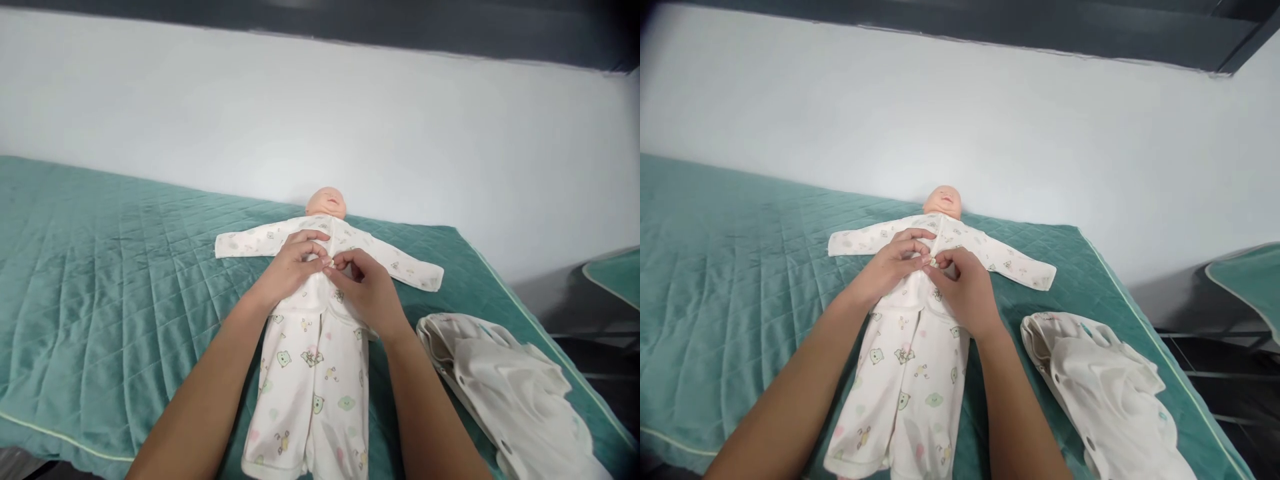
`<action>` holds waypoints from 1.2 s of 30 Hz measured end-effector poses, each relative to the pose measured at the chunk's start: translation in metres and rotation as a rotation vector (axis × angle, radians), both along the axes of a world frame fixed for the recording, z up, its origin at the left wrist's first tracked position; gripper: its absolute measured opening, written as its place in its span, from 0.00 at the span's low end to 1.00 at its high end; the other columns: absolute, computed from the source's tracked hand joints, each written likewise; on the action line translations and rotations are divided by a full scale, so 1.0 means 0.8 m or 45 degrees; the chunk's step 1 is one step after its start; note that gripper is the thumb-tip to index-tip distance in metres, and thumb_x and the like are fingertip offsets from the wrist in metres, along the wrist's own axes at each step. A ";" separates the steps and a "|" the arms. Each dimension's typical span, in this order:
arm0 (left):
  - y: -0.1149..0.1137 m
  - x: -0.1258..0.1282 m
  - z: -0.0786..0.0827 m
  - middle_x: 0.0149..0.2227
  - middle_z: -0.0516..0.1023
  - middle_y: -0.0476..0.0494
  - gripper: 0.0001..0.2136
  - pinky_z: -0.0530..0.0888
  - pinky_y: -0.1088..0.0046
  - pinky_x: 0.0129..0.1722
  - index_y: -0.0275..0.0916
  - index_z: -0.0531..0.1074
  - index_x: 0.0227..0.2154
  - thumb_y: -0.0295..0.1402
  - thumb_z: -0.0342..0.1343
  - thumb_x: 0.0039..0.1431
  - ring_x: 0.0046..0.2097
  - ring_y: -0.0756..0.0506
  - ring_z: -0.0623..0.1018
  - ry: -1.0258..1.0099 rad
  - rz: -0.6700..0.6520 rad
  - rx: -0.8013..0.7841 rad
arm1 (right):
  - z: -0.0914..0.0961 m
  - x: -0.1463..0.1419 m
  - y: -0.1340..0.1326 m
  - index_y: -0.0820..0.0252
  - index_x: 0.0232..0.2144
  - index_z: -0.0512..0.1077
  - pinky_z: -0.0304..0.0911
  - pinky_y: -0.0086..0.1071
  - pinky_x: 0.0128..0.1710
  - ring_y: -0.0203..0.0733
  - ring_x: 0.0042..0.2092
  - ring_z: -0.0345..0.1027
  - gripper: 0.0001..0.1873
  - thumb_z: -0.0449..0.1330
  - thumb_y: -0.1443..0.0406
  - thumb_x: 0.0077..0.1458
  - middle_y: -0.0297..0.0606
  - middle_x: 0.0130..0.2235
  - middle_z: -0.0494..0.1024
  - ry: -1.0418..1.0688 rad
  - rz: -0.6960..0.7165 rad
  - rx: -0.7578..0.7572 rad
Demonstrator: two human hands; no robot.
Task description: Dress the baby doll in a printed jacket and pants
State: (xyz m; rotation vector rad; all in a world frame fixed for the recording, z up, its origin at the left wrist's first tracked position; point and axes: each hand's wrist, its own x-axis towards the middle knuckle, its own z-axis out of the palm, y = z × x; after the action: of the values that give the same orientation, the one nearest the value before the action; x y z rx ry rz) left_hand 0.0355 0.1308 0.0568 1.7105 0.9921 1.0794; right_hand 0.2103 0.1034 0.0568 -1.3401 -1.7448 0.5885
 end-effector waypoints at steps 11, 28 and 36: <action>0.000 -0.001 -0.002 0.60 0.70 0.48 0.06 0.64 0.58 0.64 0.43 0.73 0.30 0.34 0.54 0.63 0.65 0.41 0.63 0.022 -0.014 0.036 | -0.003 -0.002 0.002 0.57 0.30 0.73 0.53 0.30 0.29 0.34 0.28 0.54 0.11 0.62 0.56 0.55 0.30 0.27 0.66 0.194 -0.042 -0.087; 0.002 -0.007 -0.004 0.62 0.68 0.48 0.07 0.67 0.62 0.62 0.47 0.77 0.41 0.33 0.55 0.63 0.66 0.42 0.62 0.063 -0.079 0.124 | -0.001 -0.006 -0.006 0.56 0.36 0.77 0.60 0.33 0.36 0.38 0.32 0.65 0.09 0.57 0.60 0.61 0.35 0.33 0.77 -0.055 -0.116 0.166; -0.004 0.004 -0.004 0.57 0.72 0.46 0.05 0.65 0.58 0.62 0.45 0.75 0.38 0.32 0.60 0.60 0.63 0.42 0.66 0.124 0.070 0.266 | 0.000 -0.003 -0.002 0.57 0.37 0.78 0.57 0.31 0.33 0.35 0.30 0.59 0.11 0.64 0.57 0.54 0.32 0.32 0.75 0.138 -0.094 -0.076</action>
State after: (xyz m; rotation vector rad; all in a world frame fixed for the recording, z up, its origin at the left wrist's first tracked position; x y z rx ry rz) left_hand 0.0389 0.1278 0.0538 1.9290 1.0214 1.1791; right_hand 0.2080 0.1015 0.0570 -1.3821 -1.5953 0.6639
